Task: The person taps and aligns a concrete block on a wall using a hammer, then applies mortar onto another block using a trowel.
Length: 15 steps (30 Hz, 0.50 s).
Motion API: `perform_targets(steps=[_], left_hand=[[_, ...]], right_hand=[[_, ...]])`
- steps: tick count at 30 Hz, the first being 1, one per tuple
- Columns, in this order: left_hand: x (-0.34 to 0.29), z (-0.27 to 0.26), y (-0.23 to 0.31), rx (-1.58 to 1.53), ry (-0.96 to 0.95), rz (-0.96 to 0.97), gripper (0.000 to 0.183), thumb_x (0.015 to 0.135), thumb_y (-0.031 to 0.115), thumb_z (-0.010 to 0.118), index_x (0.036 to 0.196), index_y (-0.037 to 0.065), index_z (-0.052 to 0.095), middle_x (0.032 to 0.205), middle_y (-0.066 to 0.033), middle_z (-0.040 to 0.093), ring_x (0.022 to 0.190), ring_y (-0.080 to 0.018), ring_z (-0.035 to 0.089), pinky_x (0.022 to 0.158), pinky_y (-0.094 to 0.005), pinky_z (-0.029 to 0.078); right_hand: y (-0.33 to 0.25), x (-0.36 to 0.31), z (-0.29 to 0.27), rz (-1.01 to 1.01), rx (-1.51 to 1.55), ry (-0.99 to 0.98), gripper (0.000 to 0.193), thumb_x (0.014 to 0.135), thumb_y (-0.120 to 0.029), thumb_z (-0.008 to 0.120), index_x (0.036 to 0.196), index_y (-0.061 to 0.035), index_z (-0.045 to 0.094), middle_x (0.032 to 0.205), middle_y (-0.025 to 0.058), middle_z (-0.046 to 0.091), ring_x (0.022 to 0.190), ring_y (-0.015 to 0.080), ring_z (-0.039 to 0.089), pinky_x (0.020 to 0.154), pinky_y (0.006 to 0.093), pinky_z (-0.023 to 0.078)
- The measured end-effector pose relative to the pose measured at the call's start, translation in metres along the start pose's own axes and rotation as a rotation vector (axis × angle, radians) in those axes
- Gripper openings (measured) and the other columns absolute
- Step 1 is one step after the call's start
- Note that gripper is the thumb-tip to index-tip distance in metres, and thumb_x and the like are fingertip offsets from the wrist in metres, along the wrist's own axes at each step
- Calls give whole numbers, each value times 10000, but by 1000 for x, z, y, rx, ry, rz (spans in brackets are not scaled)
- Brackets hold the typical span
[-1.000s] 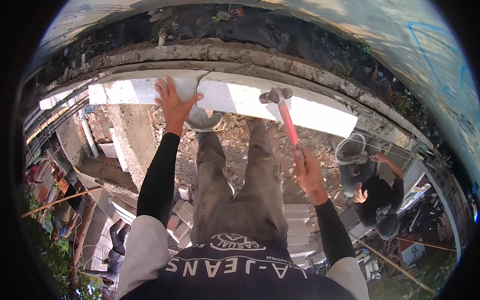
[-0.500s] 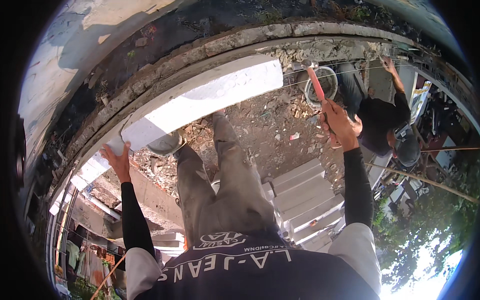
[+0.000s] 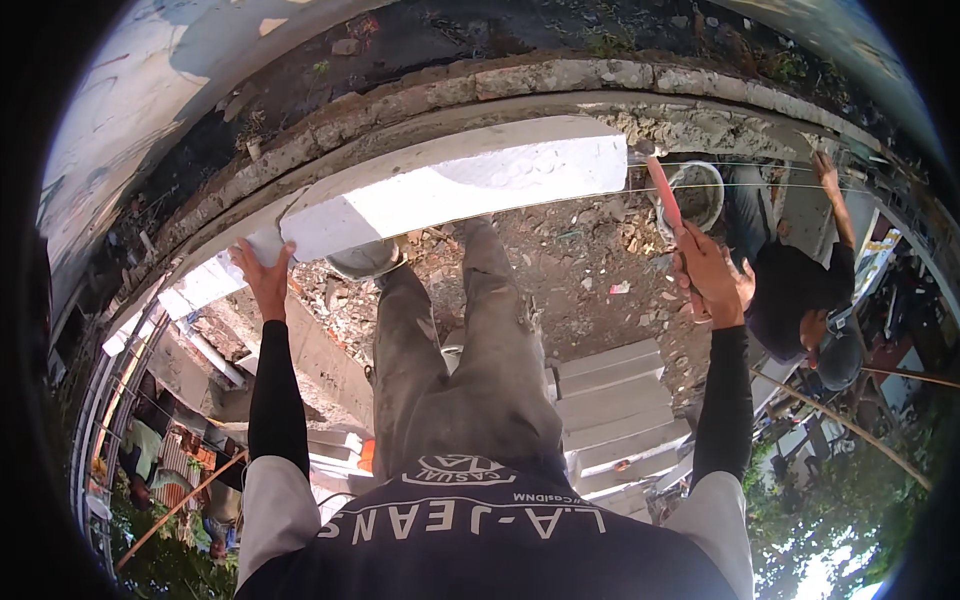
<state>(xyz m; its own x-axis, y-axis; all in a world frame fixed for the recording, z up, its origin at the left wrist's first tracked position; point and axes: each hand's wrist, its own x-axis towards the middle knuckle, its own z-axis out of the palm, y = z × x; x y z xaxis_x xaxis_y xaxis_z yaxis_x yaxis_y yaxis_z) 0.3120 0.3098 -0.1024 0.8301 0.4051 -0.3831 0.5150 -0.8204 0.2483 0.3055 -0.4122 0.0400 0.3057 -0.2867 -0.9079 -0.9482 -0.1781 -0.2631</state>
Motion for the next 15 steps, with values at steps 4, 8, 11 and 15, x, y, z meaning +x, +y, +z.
perform_targets(steps=[4, 8, 11, 15], left_hand=[[-5, 1, 6, -5, 43, 26, 1308, 726, 671, 859, 1644, 15, 199, 1686, -355, 103, 1578, -517, 51, 1180, -747, 141], [-7, 3, 12, 1, 75, 7, 1323, 690, 688, 866, 1635, 15, 230, 1686, -345, 123, 1579, -510, 67, 1200, -727, 128], [-7, 4, 14, 17, 89, 10, 1328, 686, 705, 854, 1623, -12, 244, 1684, -344, 132, 1580, -506, 67, 1206, -720, 130], [-9, 5, 16, -26, 125, -4, 1354, 663, 746, 839, 1621, -10, 253, 1683, -345, 132, 1576, -515, 73, 1191, -745, 116]], right_hand=[[8, 4, 0, -24, -42, 19, 382, 1111, -346, 508, 1404, -107, 562, 705, -44, 511, 466, 41, 442, 395, 231, 359], [16, -2, 13, -148, -56, 54, 403, 1111, -351, 510, 1421, -97, 554, 720, -25, 532, 479, 74, 477, 418, 246, 397], [19, -19, 46, -600, -539, 422, 389, 1109, -305, 513, 1395, -46, 566, 768, 48, 610, 539, 165, 570, 508, 308, 484], [18, -72, 114, -748, -704, 469, 339, 1087, -222, 556, 1319, 23, 592, 838, 152, 681, 665, 302, 663, 659, 412, 527]])
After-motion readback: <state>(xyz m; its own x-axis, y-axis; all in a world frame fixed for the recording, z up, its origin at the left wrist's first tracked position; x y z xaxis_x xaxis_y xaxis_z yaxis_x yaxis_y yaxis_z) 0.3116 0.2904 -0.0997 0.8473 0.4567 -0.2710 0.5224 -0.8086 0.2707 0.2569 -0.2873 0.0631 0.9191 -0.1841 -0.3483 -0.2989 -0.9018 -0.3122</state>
